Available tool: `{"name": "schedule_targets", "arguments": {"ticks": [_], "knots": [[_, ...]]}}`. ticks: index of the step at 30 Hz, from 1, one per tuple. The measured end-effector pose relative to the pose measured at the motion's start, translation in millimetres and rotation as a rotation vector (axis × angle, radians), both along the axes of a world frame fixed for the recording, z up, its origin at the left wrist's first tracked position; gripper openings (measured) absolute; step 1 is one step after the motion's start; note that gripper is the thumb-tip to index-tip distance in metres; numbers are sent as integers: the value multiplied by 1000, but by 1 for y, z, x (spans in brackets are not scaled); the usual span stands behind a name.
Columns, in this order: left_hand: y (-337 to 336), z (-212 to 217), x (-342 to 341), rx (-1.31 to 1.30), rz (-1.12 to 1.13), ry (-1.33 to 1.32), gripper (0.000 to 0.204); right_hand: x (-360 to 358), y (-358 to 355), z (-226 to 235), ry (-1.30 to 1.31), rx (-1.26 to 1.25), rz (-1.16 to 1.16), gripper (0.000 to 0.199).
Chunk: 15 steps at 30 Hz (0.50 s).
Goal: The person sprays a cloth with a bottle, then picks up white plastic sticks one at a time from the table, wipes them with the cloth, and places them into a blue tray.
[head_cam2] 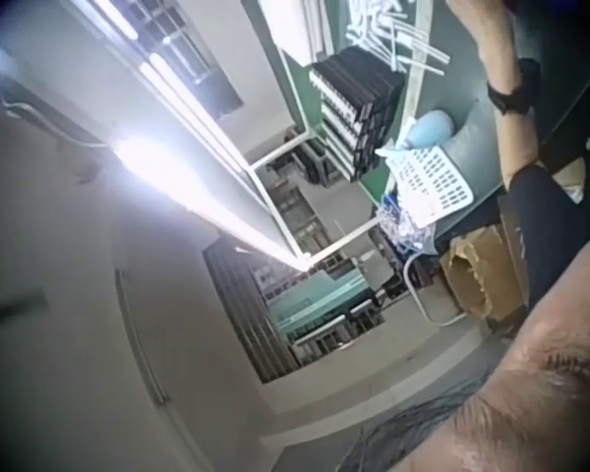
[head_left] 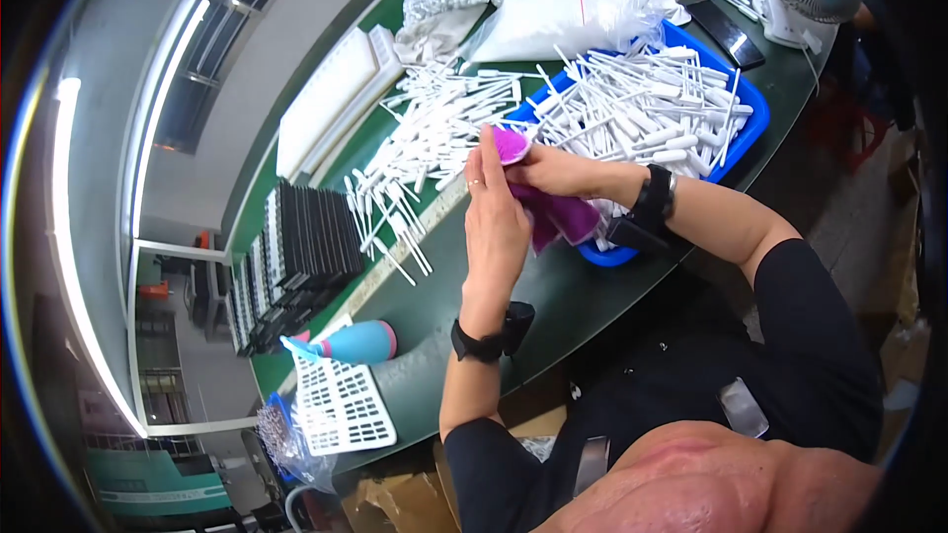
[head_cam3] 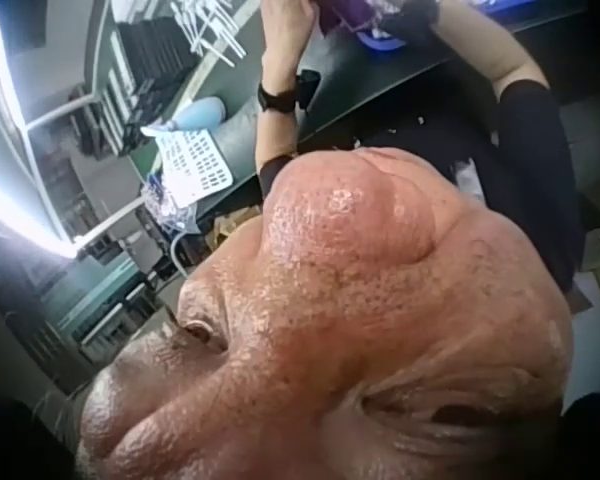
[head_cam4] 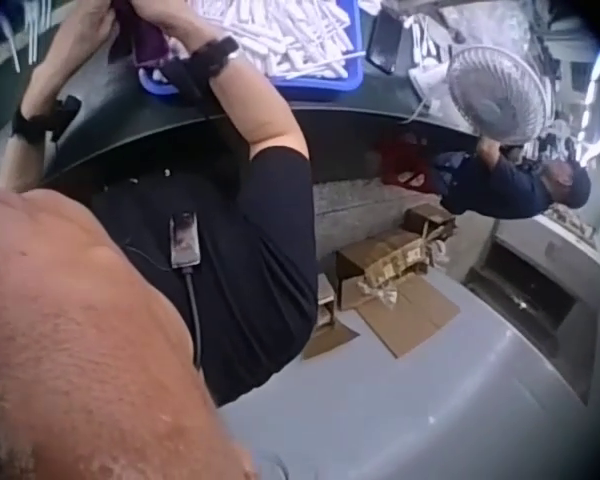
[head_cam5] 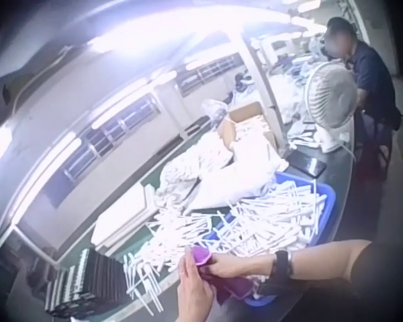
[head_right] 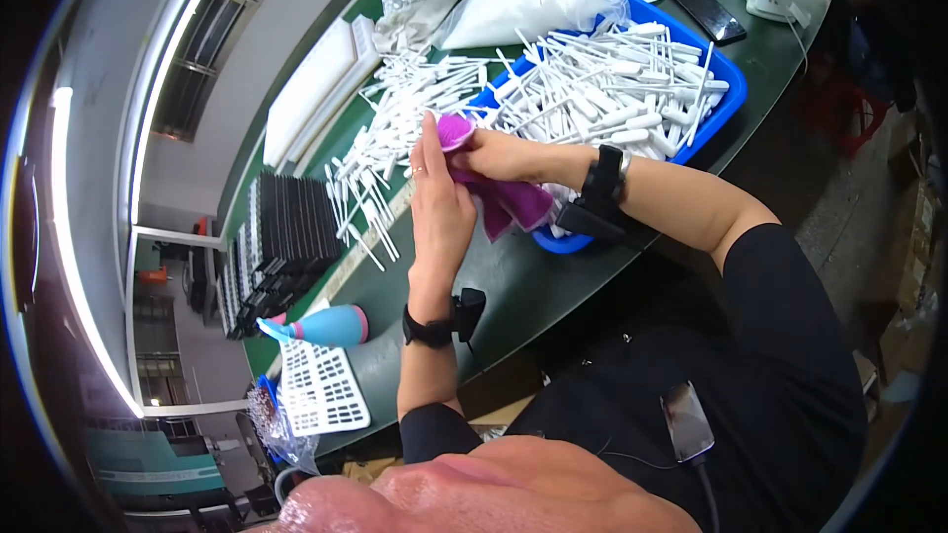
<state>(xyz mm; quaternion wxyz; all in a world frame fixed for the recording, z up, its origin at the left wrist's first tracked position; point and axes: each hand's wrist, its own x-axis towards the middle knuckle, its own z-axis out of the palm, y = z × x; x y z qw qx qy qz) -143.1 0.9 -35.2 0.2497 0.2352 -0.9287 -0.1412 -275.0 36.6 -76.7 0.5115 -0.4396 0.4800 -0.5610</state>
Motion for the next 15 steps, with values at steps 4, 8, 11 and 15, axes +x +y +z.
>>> {"name": "schedule_targets", "arguments": {"ticks": [4, 8, 11, 15], "knots": [[6, 14, 2, -146, 13, -12, 64, -2, -10, -19, 96, -131, -94, 29], [-1, 8, 25, -510, 132, 292, 47, -11, -4, 5, -267, -149, -298, 27], [-10, 1, 32, -280, 136, 504, 34, -19, -12, 4, -511, -73, -309, 25], [-17, -10, 21, 649, -3, 626, 23, -1, -15, 1, -521, 43, -115, 22]]}}
